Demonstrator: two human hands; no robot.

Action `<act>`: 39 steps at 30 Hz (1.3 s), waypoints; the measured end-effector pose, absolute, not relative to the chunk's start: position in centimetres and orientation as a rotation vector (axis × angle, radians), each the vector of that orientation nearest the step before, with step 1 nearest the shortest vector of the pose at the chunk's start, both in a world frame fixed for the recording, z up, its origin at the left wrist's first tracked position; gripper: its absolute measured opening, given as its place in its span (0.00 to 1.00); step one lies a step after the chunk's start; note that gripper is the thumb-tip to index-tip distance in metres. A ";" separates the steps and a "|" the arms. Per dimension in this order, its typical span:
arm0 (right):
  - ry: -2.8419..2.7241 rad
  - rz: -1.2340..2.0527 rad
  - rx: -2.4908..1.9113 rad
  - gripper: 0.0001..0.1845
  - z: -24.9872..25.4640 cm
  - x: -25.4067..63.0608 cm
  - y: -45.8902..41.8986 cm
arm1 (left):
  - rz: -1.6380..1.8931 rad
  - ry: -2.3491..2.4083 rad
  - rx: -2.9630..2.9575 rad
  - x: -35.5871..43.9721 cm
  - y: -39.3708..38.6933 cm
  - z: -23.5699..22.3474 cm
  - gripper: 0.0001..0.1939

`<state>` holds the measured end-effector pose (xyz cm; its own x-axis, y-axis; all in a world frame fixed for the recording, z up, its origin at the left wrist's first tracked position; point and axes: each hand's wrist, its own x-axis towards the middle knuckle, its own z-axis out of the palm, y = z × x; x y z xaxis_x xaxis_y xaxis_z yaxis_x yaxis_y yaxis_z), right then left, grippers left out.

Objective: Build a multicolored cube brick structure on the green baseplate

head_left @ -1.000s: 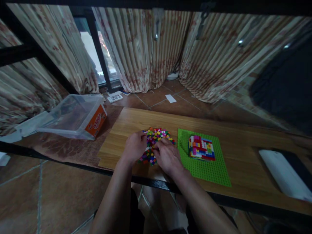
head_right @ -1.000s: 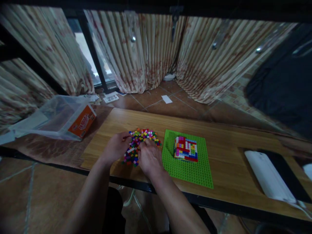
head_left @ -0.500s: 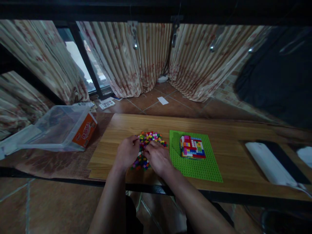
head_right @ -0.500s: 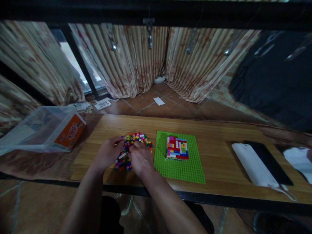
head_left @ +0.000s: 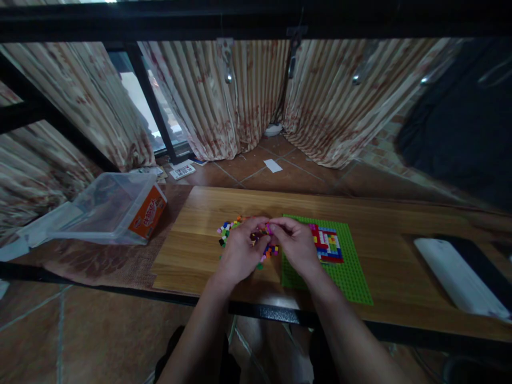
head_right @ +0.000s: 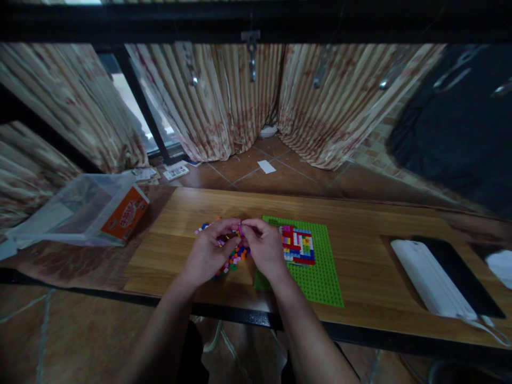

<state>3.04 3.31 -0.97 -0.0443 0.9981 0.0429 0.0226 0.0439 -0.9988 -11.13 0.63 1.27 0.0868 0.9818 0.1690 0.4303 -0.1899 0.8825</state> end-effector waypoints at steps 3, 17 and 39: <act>-1.295 1.185 -1.171 0.12 -0.9 3.4 3.3 | 1.071 1.395 1.794 -10.5 0.7 1.1 0.18; -1.414 0.934 -1.244 0.11 0.2 6.8 3.3 | 0.998 1.472 2.012 -7.8 1.4 1.3 0.12; -1.031 0.657 -1.390 0.13 0.8 13.4 5.0 | 1.095 1.132 1.187 -1.3 4.3 -3.5 0.13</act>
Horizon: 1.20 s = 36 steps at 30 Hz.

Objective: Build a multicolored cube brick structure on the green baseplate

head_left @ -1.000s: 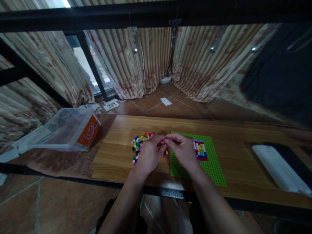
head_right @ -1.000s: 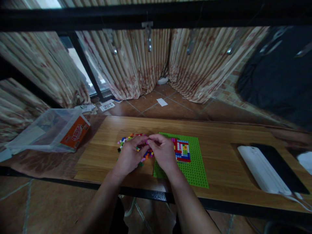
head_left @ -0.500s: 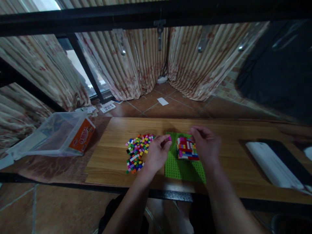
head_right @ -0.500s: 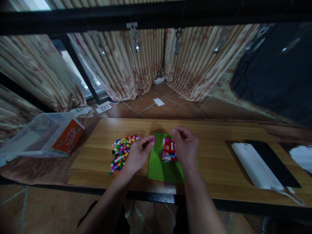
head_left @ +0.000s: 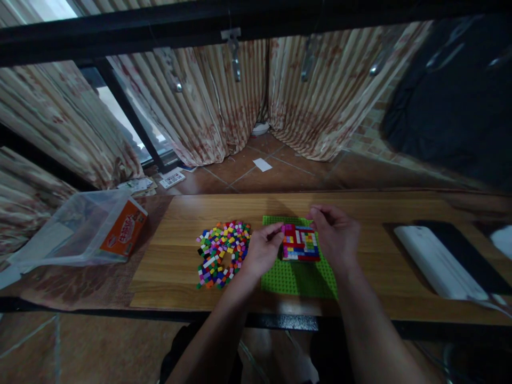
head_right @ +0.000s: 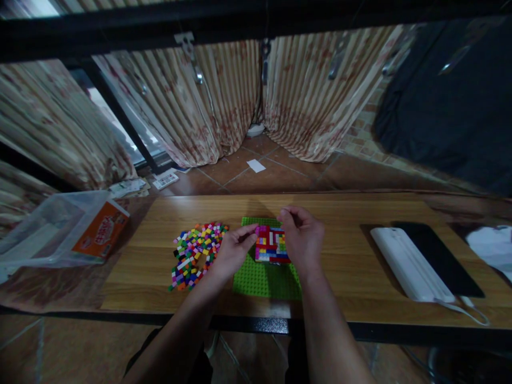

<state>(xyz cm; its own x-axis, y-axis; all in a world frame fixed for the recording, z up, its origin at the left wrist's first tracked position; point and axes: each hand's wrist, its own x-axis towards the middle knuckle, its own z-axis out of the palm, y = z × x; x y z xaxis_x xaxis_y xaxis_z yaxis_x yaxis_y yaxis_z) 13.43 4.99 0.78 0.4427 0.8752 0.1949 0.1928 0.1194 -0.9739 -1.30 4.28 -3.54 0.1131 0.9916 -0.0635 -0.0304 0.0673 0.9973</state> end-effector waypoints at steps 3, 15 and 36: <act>-1.031 0.660 -1.411 0.12 0.9 13.5 5.0 | 1.117 1.153 1.199 -1.1 4.3 -3.9 0.15; -1.140 0.645 -1.432 0.11 0.0 14.1 5.2 | 0.910 1.501 1.839 -0.9 2.6 -0.7 0.19; -1.291 0.574 -1.627 0.12 -0.1 14.7 5.3 | 1.196 1.261 1.009 -0.8 4.4 -2.9 0.10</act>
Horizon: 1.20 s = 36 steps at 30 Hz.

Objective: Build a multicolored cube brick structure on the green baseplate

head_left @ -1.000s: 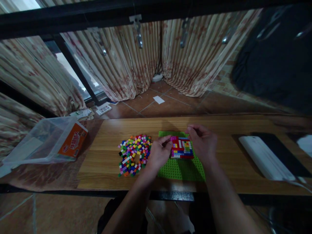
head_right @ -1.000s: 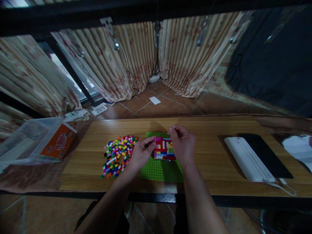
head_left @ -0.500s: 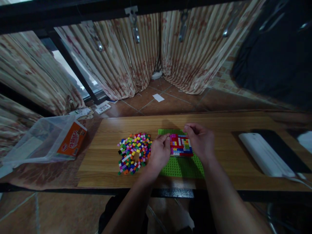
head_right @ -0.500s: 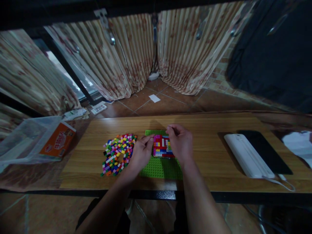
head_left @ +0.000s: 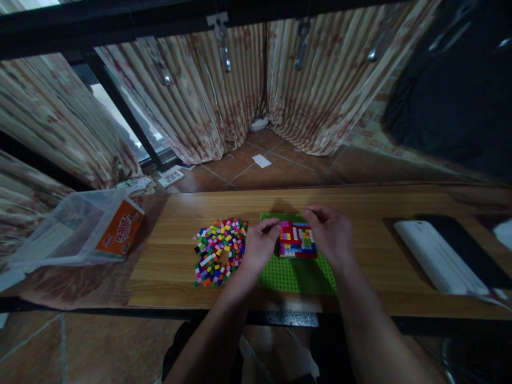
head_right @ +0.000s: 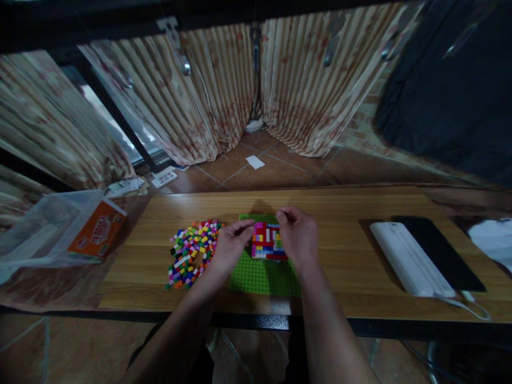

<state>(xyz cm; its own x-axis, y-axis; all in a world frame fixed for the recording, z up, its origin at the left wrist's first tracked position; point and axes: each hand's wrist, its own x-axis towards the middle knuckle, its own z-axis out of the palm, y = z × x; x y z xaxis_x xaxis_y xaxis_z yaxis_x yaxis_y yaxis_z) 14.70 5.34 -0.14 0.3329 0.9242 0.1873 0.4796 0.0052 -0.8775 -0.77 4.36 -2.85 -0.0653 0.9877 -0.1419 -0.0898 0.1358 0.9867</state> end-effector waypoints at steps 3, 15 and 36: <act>-1.355 0.503 -1.768 0.13 -0.5 15.2 5.5 | 1.196 1.261 0.981 -0.7 4.5 -3.0 0.11; -1.607 0.408 -1.877 0.16 -2.2 15.4 5.6 | 1.202 1.247 1.012 -0.2 4.7 -3.0 0.10; -1.801 0.229 -2.110 0.27 -3.2 17.3 7.1 | 1.089 1.356 1.206 1.7 -0.1 -3.5 0.14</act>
<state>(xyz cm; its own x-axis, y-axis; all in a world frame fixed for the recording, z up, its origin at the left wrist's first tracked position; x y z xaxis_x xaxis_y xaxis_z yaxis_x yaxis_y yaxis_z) 17.27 7.09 -3.17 0.1761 0.9786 0.1059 0.9209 -0.1258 -0.3689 1.71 -0.14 -3.54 -0.0257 0.9944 -0.1021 0.1147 0.1044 0.9879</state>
